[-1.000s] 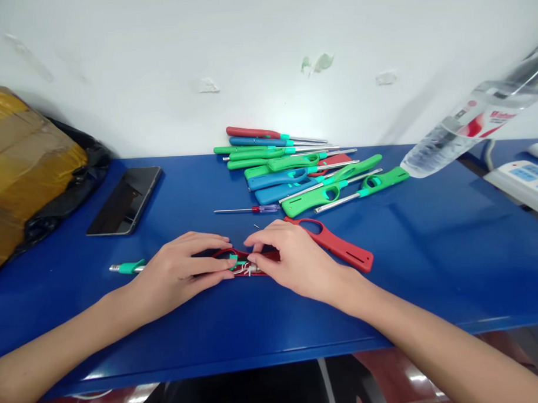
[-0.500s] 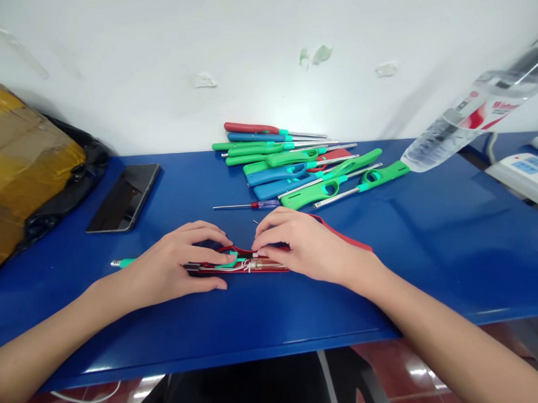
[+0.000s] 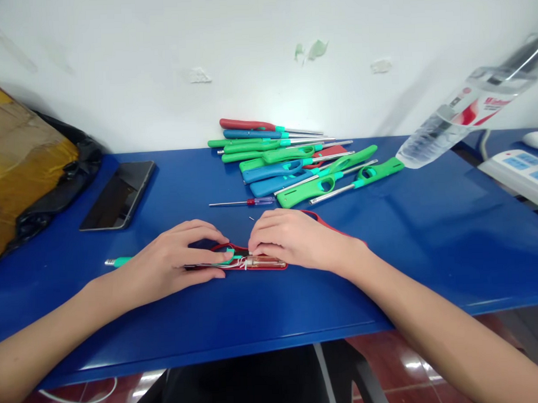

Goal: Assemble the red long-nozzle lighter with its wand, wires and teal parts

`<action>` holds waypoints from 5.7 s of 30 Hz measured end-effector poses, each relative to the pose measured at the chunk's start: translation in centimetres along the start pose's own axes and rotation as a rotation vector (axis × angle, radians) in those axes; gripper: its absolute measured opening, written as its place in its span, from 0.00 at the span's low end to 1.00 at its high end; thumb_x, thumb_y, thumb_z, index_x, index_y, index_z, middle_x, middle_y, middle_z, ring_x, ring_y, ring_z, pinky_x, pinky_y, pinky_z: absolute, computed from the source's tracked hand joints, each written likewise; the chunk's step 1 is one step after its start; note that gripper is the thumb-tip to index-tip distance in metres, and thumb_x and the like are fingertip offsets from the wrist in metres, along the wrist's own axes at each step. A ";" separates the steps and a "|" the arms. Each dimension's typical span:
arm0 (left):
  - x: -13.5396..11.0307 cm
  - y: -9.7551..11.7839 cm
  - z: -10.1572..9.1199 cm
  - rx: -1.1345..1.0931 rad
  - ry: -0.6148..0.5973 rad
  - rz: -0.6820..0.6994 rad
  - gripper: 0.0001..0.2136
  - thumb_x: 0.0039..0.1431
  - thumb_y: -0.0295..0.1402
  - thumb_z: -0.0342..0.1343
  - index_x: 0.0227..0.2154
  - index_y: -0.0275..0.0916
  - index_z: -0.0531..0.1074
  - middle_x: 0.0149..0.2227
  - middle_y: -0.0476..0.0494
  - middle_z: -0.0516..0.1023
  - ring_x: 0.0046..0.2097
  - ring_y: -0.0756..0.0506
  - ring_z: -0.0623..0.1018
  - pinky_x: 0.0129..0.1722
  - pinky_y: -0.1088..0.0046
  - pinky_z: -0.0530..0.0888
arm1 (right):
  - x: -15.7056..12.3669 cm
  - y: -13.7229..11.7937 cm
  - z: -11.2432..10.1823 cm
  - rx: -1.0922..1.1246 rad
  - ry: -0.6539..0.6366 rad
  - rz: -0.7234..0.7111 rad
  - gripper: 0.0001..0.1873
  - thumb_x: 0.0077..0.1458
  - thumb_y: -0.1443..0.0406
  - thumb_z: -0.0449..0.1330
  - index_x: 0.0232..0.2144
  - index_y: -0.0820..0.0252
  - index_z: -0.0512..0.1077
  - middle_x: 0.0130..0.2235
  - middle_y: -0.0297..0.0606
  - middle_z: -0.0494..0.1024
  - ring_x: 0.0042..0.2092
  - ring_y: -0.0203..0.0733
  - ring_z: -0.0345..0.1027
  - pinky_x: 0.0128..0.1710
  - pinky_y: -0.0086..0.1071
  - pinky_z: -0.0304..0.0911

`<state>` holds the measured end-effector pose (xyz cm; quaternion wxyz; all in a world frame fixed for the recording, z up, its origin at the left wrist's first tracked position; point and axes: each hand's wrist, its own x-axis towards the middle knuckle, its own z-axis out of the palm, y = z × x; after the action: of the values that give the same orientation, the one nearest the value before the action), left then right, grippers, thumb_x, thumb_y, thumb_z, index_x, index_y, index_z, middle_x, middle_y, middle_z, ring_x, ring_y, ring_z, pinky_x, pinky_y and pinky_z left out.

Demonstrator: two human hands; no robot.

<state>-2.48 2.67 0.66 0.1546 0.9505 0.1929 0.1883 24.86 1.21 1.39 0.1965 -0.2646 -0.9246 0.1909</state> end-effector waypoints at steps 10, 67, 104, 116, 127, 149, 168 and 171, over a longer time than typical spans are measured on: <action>-0.2 0.2 0.3 0.017 -0.006 -0.021 0.08 0.64 0.37 0.59 0.43 0.43 0.79 0.47 0.42 0.78 0.48 0.42 0.74 0.49 0.62 0.74 | -0.2 0.1 0.0 -0.023 -0.017 -0.020 0.10 0.65 0.65 0.56 0.41 0.60 0.78 0.41 0.40 0.81 0.44 0.41 0.70 0.45 0.36 0.66; -0.4 0.2 1.2 0.101 0.148 -0.028 0.11 0.65 0.32 0.57 0.48 0.41 0.77 0.49 0.39 0.79 0.52 0.41 0.76 0.49 0.60 0.79 | 0.3 -2.4 1.3 -0.273 0.121 0.239 0.06 0.64 0.69 0.55 0.39 0.63 0.72 0.45 0.46 0.76 0.54 0.48 0.68 0.56 0.43 0.66; 1.1 0.7 0.6 -0.086 0.204 -0.070 0.07 0.63 0.29 0.58 0.41 0.39 0.80 0.39 0.45 0.84 0.38 0.47 0.80 0.42 0.69 0.79 | 0.4 -2.0 1.7 -0.464 0.225 0.062 0.10 0.61 0.72 0.57 0.33 0.63 0.78 0.40 0.42 0.81 0.47 0.48 0.73 0.46 0.41 0.69; 0.8 0.7 1.4 -0.048 0.257 -0.081 0.06 0.62 0.28 0.58 0.38 0.40 0.80 0.38 0.47 0.84 0.38 0.47 0.80 0.41 0.69 0.79 | 0.2 -1.5 1.1 -0.235 0.209 0.112 0.09 0.63 0.68 0.57 0.33 0.59 0.77 0.38 0.40 0.80 0.43 0.43 0.72 0.47 0.37 0.69; 1.0 1.0 1.3 -0.054 0.277 -0.061 0.07 0.64 0.27 0.57 0.37 0.39 0.80 0.37 0.46 0.84 0.36 0.48 0.80 0.39 0.70 0.79 | -0.2 -0.9 0.4 -0.177 0.123 0.018 0.10 0.64 0.66 0.56 0.38 0.56 0.79 0.41 0.40 0.79 0.44 0.43 0.71 0.45 0.38 0.68; 1.1 0.8 1.7 -0.063 0.284 -0.037 0.05 0.62 0.26 0.58 0.35 0.37 0.80 0.37 0.46 0.84 0.36 0.47 0.80 0.39 0.70 0.77 | -0.6 -1.9 -0.3 -0.207 -0.036 0.032 0.12 0.64 0.68 0.53 0.44 0.61 0.75 0.43 0.42 0.78 0.44 0.44 0.69 0.46 0.40 0.66; 0.8 0.7 1.8 -0.073 0.274 -0.045 0.05 0.62 0.27 0.59 0.37 0.37 0.80 0.38 0.46 0.84 0.37 0.47 0.79 0.40 0.69 0.77 | -0.9 -1.0 -0.2 -0.187 0.004 -0.067 0.14 0.65 0.69 0.54 0.50 0.60 0.74 0.48 0.39 0.80 0.48 0.41 0.71 0.50 0.36 0.67; 0.9 0.8 1.8 -0.074 0.275 -0.045 0.05 0.62 0.26 0.59 0.37 0.37 0.80 0.38 0.46 0.84 0.37 0.47 0.79 0.40 0.69 0.77 | -0.8 -0.8 0.0 -0.184 0.061 -0.048 0.11 0.66 0.68 0.54 0.45 0.60 0.76 0.45 0.38 0.81 0.44 0.40 0.73 0.46 0.35 0.68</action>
<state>-0.75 1.94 -0.37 0.1659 0.9047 0.2266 0.3203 25.16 0.14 1.51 0.2040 -0.2650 -0.9379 0.0923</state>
